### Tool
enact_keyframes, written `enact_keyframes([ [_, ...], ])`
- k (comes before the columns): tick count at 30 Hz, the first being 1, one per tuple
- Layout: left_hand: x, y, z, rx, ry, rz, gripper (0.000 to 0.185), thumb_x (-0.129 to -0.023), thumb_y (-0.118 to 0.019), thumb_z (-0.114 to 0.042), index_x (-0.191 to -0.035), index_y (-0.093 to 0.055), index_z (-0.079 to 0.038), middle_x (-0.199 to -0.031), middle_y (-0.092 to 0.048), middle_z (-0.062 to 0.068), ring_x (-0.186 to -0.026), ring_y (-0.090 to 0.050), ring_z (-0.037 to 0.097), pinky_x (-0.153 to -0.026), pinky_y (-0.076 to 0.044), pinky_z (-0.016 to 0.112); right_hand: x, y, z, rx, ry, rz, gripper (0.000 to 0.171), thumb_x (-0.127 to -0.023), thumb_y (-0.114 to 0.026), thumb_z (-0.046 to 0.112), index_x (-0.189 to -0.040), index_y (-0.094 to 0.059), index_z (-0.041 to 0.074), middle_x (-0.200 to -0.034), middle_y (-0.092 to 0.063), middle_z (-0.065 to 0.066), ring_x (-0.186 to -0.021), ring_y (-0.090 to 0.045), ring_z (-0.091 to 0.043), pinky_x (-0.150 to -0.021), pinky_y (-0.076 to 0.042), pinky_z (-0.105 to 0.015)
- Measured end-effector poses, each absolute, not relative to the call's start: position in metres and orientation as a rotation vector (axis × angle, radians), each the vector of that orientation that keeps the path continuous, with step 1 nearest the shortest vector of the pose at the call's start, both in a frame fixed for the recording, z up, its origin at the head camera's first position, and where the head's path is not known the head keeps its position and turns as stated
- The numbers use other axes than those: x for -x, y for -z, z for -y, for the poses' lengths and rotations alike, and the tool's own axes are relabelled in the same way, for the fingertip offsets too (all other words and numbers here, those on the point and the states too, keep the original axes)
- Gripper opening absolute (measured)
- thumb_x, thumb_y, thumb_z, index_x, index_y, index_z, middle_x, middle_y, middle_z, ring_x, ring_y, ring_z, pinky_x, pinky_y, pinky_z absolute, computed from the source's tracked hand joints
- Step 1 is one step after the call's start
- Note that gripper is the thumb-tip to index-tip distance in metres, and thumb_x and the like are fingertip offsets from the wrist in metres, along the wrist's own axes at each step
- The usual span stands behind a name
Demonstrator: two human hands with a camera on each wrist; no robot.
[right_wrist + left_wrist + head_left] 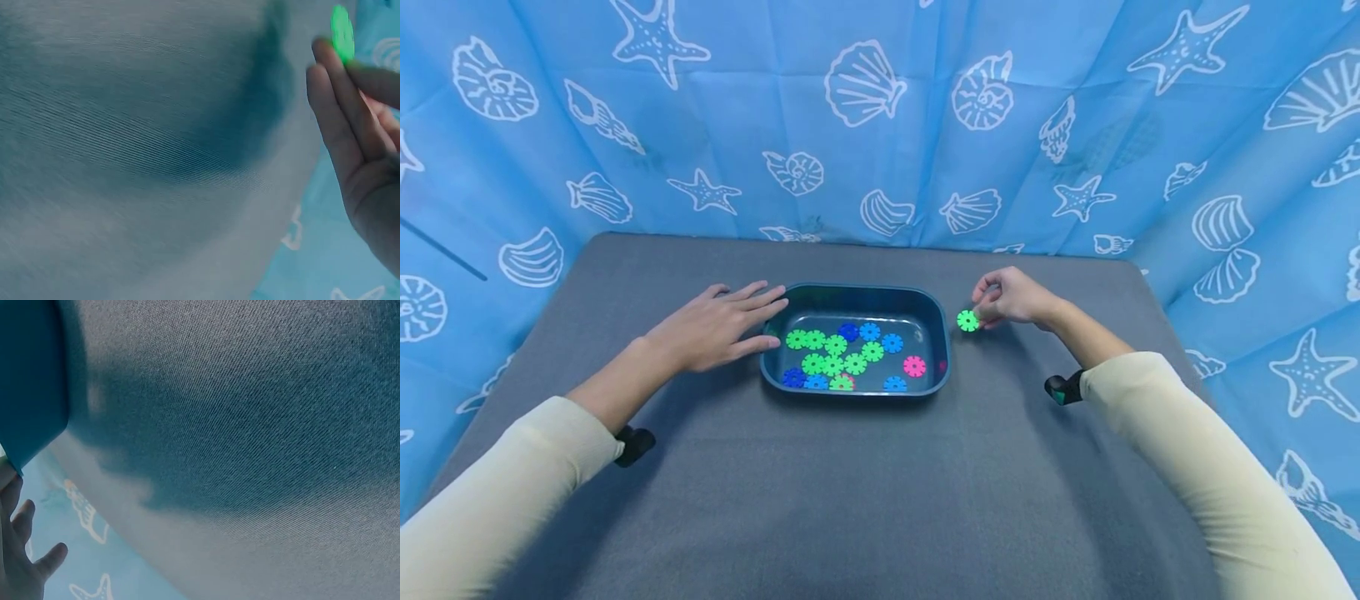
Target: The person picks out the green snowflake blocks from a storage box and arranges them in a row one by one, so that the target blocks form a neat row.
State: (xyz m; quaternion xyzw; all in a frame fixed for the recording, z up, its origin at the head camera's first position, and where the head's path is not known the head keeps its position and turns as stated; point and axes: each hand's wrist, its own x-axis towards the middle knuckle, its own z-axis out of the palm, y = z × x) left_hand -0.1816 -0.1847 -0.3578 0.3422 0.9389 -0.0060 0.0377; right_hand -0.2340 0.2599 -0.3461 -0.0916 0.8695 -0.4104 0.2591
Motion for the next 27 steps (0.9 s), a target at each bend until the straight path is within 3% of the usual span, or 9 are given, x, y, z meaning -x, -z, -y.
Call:
enact_keyframes([
  [16, 0.183, 0.359, 0.184, -1.035, -0.003, -2.865, 0.068, -0.091, -0.042, -0.057, -0.147, -0.026, -0.020, -0.153, -0.019, 0.000, -0.140, -0.016, 0.027, -0.104, -0.019, 0.060, 0.230, 0.378, -0.254, 0.016, 1.161, -2.572, 0.013, -0.084, -0.063, -0.001, -0.091, -0.054, -0.007, -0.083, -0.065, -0.021, -0.075, -0.068, -0.029, -0.068, -0.055, -0.038],
  [27, 0.183, 0.359, 0.185, -1.047, -0.005, -2.876, 0.066, -0.092, -0.043, -0.054, -0.146, -0.028, -0.019, -0.152, -0.021, 0.001, -0.139, -0.017, 0.026, -0.104, -0.021, 0.060, 0.230, 0.383, -0.253, 0.095, 1.019, -2.682, 0.013, -0.082, -0.068, 0.005, -0.083, -0.058, -0.003, -0.075, -0.068, -0.017, -0.069, -0.068, -0.026, -0.061, -0.055, -0.037],
])
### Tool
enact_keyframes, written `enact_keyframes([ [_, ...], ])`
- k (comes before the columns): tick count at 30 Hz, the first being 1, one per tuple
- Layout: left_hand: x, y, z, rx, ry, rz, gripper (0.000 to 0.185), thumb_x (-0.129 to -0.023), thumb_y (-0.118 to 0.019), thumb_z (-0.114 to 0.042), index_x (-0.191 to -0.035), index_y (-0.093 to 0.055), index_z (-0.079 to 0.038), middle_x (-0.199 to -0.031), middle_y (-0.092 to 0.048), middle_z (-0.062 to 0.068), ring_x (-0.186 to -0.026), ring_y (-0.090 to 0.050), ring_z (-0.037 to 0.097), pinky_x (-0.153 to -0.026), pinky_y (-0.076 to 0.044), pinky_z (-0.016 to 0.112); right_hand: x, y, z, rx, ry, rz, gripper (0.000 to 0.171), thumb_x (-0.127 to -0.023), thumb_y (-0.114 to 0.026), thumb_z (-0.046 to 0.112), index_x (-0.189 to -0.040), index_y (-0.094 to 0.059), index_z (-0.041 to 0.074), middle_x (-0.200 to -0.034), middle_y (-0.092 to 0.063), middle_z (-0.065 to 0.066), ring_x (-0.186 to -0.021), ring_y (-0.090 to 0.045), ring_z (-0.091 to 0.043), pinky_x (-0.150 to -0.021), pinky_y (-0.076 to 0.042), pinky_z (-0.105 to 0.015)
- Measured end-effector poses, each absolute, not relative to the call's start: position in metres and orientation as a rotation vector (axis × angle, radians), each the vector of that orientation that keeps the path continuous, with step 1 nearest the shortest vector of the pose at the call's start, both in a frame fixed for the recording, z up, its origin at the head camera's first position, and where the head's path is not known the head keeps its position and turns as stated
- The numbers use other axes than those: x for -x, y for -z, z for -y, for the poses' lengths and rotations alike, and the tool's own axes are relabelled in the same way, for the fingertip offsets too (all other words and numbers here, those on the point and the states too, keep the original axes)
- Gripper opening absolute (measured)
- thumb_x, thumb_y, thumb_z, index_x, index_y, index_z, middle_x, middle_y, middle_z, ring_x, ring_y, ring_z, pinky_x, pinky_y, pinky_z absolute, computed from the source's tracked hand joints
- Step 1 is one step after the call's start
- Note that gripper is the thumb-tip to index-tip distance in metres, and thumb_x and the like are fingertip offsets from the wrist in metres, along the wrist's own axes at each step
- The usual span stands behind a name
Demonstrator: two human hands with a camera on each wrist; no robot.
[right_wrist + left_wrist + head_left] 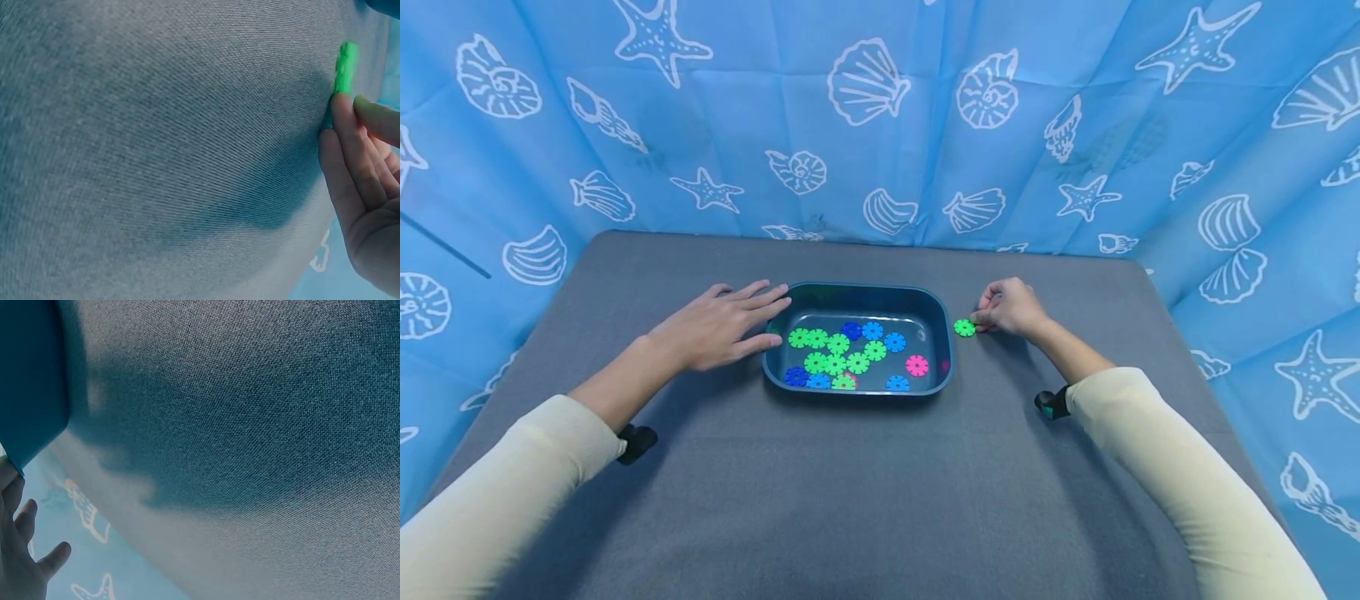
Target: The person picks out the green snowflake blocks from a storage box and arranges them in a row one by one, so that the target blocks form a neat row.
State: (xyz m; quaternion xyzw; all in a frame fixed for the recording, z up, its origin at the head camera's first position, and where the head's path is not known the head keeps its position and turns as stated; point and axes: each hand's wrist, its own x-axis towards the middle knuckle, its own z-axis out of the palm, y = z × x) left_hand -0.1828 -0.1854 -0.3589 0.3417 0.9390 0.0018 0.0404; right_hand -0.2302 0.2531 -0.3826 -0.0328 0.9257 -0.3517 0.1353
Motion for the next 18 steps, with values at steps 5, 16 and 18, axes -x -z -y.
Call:
enact_keyframes([
  [5, 0.182, 0.359, 0.185, -1.056, 0.002, -2.882, 0.066, -0.093, -0.041, -0.055, -0.146, -0.028, -0.019, -0.152, -0.022, 0.002, -0.139, -0.018, 0.026, -0.103, -0.021, 0.060, 0.232, 0.376, -0.251, 0.155, 0.976, -2.665, 0.011, -0.084, -0.066, 0.005, -0.084, -0.059, -0.004, -0.077, -0.068, -0.017, -0.071, -0.068, -0.027, -0.061, -0.055, -0.036],
  [16, 0.182, 0.359, 0.185, -1.061, 0.012, -2.888, 0.066, -0.092, -0.042, -0.055, -0.146, -0.030, -0.018, -0.152, -0.022, 0.001, -0.139, -0.017, 0.026, -0.103, -0.022, 0.060, 0.236, 0.332, -0.231, 0.401, 1.103, -2.560, 0.020, -0.089, -0.061, 0.012, -0.098, -0.063, -0.006, -0.085, -0.067, -0.019, -0.081, -0.064, -0.035, -0.066, -0.054, -0.037],
  [18, 0.182, 0.359, 0.185, -1.062, 0.008, -2.891, 0.066, -0.092, -0.043, -0.054, -0.146, -0.030, -0.018, -0.152, -0.023, 0.002, -0.139, -0.017, 0.026, -0.103, -0.022, 0.059, 0.237, 0.324, -0.224, 0.417, 1.113, -2.557, 0.021, -0.089, -0.062, 0.013, -0.100, -0.063, -0.005, -0.085, -0.068, -0.017, -0.082, -0.065, -0.034, -0.066, -0.054, -0.033],
])
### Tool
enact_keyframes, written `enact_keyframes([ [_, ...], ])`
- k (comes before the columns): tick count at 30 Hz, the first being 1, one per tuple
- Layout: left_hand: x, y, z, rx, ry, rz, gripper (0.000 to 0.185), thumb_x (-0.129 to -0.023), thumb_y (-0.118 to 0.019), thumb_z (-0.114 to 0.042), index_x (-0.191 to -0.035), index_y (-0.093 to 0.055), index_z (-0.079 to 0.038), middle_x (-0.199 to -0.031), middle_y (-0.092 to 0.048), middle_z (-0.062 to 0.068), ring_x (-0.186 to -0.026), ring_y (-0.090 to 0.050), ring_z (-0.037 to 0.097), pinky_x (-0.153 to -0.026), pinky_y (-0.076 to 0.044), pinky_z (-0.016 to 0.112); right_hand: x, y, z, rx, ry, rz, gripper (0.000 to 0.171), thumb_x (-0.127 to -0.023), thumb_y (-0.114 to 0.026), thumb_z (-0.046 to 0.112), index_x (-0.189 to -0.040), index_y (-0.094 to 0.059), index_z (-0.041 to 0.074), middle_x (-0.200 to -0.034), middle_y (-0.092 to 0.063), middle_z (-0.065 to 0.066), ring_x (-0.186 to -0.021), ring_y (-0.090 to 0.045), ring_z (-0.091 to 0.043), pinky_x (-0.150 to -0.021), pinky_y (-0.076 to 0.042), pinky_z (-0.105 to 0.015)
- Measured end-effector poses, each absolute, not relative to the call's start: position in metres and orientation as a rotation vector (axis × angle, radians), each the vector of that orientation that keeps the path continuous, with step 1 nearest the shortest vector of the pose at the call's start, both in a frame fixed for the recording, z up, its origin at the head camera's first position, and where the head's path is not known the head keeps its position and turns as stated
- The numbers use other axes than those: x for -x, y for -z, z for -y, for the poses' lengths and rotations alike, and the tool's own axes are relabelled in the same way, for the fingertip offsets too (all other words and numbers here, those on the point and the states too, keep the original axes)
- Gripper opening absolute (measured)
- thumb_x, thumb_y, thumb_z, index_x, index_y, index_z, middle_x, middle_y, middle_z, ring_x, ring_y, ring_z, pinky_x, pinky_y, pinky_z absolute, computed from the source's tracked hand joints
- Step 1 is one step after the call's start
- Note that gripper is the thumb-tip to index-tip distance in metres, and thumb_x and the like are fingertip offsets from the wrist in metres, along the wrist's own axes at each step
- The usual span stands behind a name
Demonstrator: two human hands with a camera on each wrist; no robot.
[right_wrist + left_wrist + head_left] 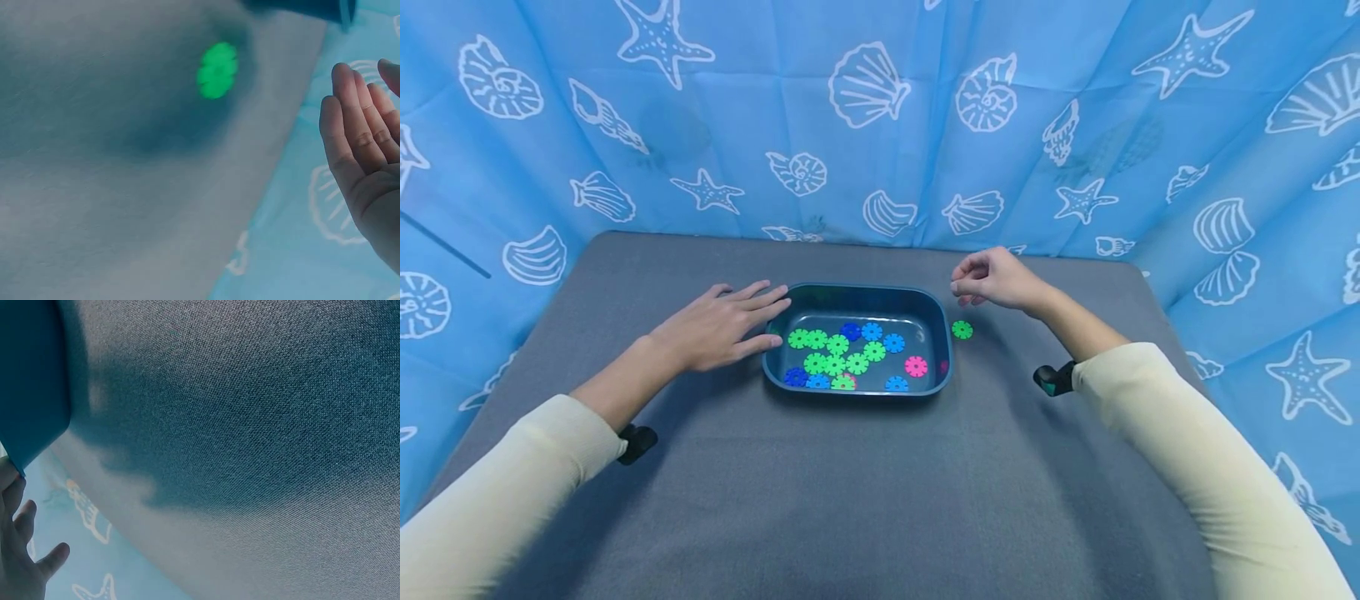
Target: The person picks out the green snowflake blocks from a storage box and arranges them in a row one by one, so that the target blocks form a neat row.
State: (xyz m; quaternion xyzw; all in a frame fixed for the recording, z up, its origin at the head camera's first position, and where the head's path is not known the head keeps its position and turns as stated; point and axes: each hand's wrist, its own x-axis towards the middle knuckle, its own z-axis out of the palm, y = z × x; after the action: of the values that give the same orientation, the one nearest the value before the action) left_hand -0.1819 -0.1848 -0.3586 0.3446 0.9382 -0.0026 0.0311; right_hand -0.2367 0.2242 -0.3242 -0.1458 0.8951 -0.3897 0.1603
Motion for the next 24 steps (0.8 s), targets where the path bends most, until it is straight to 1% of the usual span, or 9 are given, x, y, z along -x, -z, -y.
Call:
enact_keyframes([
  [2, 0.181, 0.358, 0.185, -1.062, 0.005, -2.890, 0.066, -0.092, -0.044, -0.053, -0.145, -0.031, -0.017, -0.152, -0.023, 0.002, -0.139, -0.018, 0.027, -0.103, -0.022, 0.059, 0.237, 0.319, -0.218, 0.435, 1.121, -2.542, 0.021, -0.089, -0.062, 0.014, -0.101, -0.063, -0.004, -0.086, -0.068, -0.015, -0.083, -0.065, -0.033, -0.066, -0.055, -0.031],
  [5, 0.180, 0.358, 0.184, -1.069, 0.001, -2.893, 0.066, -0.092, -0.044, -0.053, -0.145, -0.032, -0.016, -0.151, -0.024, 0.004, -0.139, -0.019, 0.027, -0.103, -0.022, 0.060, 0.236, 0.311, -0.206, 0.456, 1.117, -2.498, 0.021, -0.089, -0.062, 0.015, -0.102, -0.063, -0.001, -0.090, -0.067, -0.015, -0.085, -0.065, -0.032, -0.069, -0.055, -0.031],
  [7, 0.180, 0.357, 0.185, -1.069, 0.000, -2.893, 0.066, -0.092, -0.045, -0.053, -0.145, -0.032, -0.016, -0.151, -0.024, 0.004, -0.139, -0.019, 0.028, -0.103, -0.022, 0.060, 0.235, 0.308, -0.198, 0.470, 1.112, -2.446, 0.022, -0.089, -0.062, 0.017, -0.103, -0.062, 0.000, -0.094, -0.067, -0.016, -0.086, -0.065, -0.031, -0.072, -0.055, -0.032],
  [11, 0.180, 0.357, 0.185, -1.070, 0.003, -2.893, 0.066, -0.092, -0.044, -0.053, -0.145, -0.031, -0.017, -0.151, -0.024, 0.004, -0.139, -0.019, 0.028, -0.103, -0.023, 0.060, 0.232, 0.303, -0.179, 0.504, 1.082, -2.307, 0.029, -0.090, -0.061, 0.018, -0.110, -0.060, -0.003, -0.101, -0.065, -0.019, -0.089, -0.066, -0.027, -0.079, -0.053, -0.037],
  [14, 0.180, 0.357, 0.184, -1.072, 0.005, -2.887, 0.066, -0.092, -0.044, -0.053, -0.145, -0.031, -0.016, -0.151, -0.024, 0.004, -0.139, -0.020, 0.029, -0.102, -0.023, 0.061, 0.231, 0.302, -0.166, 0.520, 1.079, -2.148, 0.040, -0.092, -0.059, 0.023, -0.121, -0.054, -0.004, -0.111, -0.062, -0.021, -0.098, -0.064, -0.027, -0.088, -0.049, -0.042],
  [17, 0.180, 0.358, 0.184, -1.066, 0.002, -2.885, 0.066, -0.093, -0.043, -0.053, -0.146, -0.030, -0.016, -0.152, -0.023, 0.004, -0.139, -0.019, 0.028, -0.103, -0.022, 0.060, 0.230, 0.304, -0.155, 0.510, 1.106, -1.963, 0.048, -0.094, -0.055, 0.029, -0.130, -0.048, -0.001, -0.122, -0.057, -0.020, -0.107, -0.060, -0.027, -0.095, -0.042, -0.045],
  [20, 0.180, 0.358, 0.184, -1.057, -0.001, -2.884, 0.066, -0.092, -0.042, -0.054, -0.146, -0.029, -0.017, -0.152, -0.022, 0.003, -0.139, -0.019, 0.028, -0.103, -0.023, 0.060, 0.229, 0.307, -0.144, 0.511, 1.126, -1.808, 0.051, -0.095, -0.052, 0.033, -0.136, -0.043, 0.003, -0.130, -0.052, -0.019, -0.115, -0.055, -0.026, -0.101, -0.036, -0.048],
  [24, 0.180, 0.358, 0.184, -1.046, 0.000, -2.884, 0.067, -0.092, -0.042, -0.055, -0.146, -0.029, -0.018, -0.152, -0.022, 0.003, -0.139, -0.018, 0.027, -0.103, -0.022, 0.060, 0.230, 0.316, -0.132, 0.550, 1.083, -1.699, 0.054, -0.095, -0.051, 0.032, -0.139, -0.038, 0.003, -0.134, -0.049, -0.018, -0.121, -0.050, -0.025, -0.104, -0.031, -0.049],
])
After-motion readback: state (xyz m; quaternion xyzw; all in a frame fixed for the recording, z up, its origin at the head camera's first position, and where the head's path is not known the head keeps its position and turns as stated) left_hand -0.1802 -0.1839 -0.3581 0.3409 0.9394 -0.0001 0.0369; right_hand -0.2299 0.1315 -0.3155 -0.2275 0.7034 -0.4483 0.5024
